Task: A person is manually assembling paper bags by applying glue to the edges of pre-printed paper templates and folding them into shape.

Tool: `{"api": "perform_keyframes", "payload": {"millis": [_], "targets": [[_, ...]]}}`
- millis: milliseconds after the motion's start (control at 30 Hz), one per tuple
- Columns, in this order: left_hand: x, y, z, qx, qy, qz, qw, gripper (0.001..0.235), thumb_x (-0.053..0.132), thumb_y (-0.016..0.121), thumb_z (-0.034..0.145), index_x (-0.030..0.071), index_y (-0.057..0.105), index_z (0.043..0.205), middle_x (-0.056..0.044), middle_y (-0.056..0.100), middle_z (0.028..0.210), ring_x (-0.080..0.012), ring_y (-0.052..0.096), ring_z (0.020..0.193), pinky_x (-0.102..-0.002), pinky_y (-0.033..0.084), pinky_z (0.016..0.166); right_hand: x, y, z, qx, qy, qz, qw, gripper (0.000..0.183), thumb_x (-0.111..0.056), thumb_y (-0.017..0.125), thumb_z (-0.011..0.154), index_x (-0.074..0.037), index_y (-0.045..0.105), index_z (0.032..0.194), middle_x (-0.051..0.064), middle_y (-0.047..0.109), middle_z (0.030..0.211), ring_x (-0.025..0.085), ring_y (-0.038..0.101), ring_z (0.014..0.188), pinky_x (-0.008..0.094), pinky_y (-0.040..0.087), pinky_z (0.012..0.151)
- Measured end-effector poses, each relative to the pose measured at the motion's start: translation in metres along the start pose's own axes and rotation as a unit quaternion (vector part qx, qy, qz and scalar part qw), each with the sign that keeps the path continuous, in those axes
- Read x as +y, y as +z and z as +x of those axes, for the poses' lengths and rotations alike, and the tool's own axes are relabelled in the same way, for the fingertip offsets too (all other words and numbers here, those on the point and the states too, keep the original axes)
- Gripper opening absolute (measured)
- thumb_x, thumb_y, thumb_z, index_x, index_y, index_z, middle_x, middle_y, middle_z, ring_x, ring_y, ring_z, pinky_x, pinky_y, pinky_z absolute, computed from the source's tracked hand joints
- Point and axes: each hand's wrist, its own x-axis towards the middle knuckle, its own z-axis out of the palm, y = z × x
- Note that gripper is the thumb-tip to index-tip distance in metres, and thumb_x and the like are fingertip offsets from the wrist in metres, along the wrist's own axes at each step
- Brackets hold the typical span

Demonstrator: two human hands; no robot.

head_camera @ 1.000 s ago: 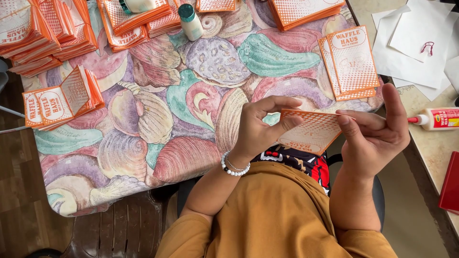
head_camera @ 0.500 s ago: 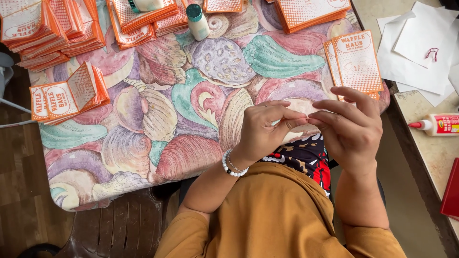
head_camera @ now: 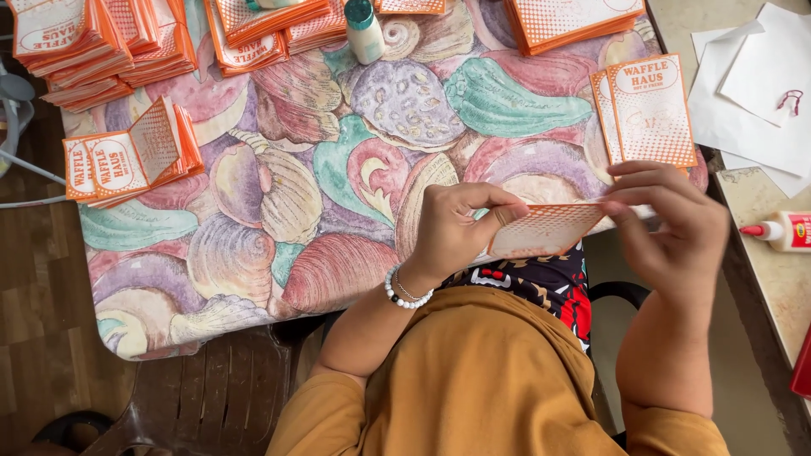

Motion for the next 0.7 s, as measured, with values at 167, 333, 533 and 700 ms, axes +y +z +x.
{"api": "perform_keyframes", "payload": {"millis": [167,333,533,700], "targets": [[-0.018,-0.009,0.002,0.086,-0.098,-0.085,0.988,0.009,0.017,0.08,0.088,0.009,0.077,0.09,-0.002,0.077,0.083,-0.0072,0.071,0.078,-0.02,0.058,0.07,0.031,-0.005,-0.02,0.061,0.068,0.104,0.99,0.035,-0.018,0.063,0.104,0.008,0.049,0.123,0.026,0.058,0.127,0.038,0.062,0.125,0.045,0.051,0.113],[-0.042,-0.005,0.002,0.136,-0.137,-0.278,0.941,0.011,0.012,0.081,0.088,0.005,0.076,0.094,-0.007,0.077,0.086,-0.0136,0.073,0.082,-0.023,0.063,0.078,0.037,0.022,-0.028,0.009,0.205,0.162,0.965,0.074,-0.003,0.078,0.087,-0.001,0.043,0.152,0.018,0.069,0.111,0.018,0.066,0.103,0.03,0.055,0.095],[-0.014,-0.017,0.026,-0.064,-0.08,-0.108,0.989,0.048,0.035,0.079,0.088,0.011,0.066,0.127,-0.008,0.075,0.118,-0.0187,0.075,0.109,-0.027,0.064,0.096,0.02,0.005,-0.008,-0.111,0.118,-0.073,0.984,0.062,-0.015,0.081,0.095,-0.008,0.054,0.15,-0.006,0.07,0.09,0.004,0.045,0.068,0.022,0.046,0.061],[-0.027,0.007,0.018,0.039,-0.111,-0.096,0.988,0.013,0.02,0.077,0.09,0.008,0.076,0.095,-0.003,0.078,0.087,-0.0046,0.071,0.08,-0.018,0.057,0.071,0.034,-0.004,-0.016,0.01,0.141,0.134,0.981,0.085,0.011,0.079,0.079,0.008,0.039,0.154,0.034,0.066,0.116,0.034,0.069,0.108,0.032,0.055,0.086]]}}
